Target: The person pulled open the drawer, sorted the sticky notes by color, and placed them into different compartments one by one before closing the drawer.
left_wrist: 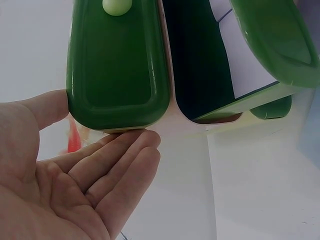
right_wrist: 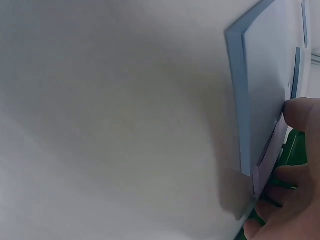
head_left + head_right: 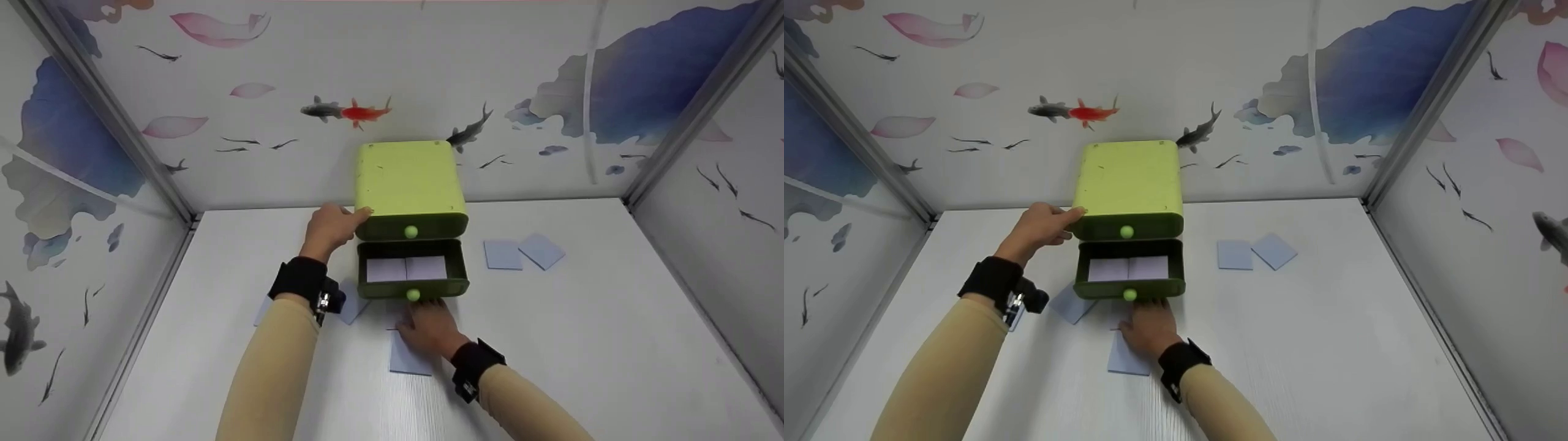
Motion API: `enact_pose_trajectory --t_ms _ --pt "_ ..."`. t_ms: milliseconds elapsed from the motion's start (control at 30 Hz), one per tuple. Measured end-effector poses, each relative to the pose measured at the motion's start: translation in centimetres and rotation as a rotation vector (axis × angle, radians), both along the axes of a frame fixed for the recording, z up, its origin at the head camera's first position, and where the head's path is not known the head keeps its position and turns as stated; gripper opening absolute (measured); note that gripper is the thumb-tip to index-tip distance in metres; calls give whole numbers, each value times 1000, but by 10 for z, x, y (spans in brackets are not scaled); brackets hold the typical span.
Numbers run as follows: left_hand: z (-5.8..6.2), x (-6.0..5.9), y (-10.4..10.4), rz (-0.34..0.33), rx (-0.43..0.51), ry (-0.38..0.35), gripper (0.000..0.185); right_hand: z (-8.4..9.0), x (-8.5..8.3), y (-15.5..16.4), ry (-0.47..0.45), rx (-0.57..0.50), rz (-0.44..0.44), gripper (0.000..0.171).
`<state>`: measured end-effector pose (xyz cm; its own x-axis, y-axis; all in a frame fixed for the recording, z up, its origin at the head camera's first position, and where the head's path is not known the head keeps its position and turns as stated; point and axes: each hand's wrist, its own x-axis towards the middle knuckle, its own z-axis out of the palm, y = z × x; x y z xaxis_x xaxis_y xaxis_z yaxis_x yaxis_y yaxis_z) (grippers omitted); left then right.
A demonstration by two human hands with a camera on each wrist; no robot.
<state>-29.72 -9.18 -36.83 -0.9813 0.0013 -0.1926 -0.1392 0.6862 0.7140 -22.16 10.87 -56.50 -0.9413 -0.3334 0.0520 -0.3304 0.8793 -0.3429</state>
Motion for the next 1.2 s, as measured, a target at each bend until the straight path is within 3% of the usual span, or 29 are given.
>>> enact_pose_trajectory --t_ms 233,467,567,900,1200 --pt "0 -1 0 -8 -8 3 49 4 4 -1 23 35 -29 66" --pt "0 0 0 -9 -11 23 47 10 8 -3 -10 27 -40 55" --pt "1 0 0 -11 -13 23 48 12 9 -4 -30 19 -55 64" --pt "-1 -1 -1 -10 -22 31 48 9 4 -1 -101 10 -80 70" --pt "0 0 0 -6 -25 33 49 11 7 1 -181 -80 -119 79"
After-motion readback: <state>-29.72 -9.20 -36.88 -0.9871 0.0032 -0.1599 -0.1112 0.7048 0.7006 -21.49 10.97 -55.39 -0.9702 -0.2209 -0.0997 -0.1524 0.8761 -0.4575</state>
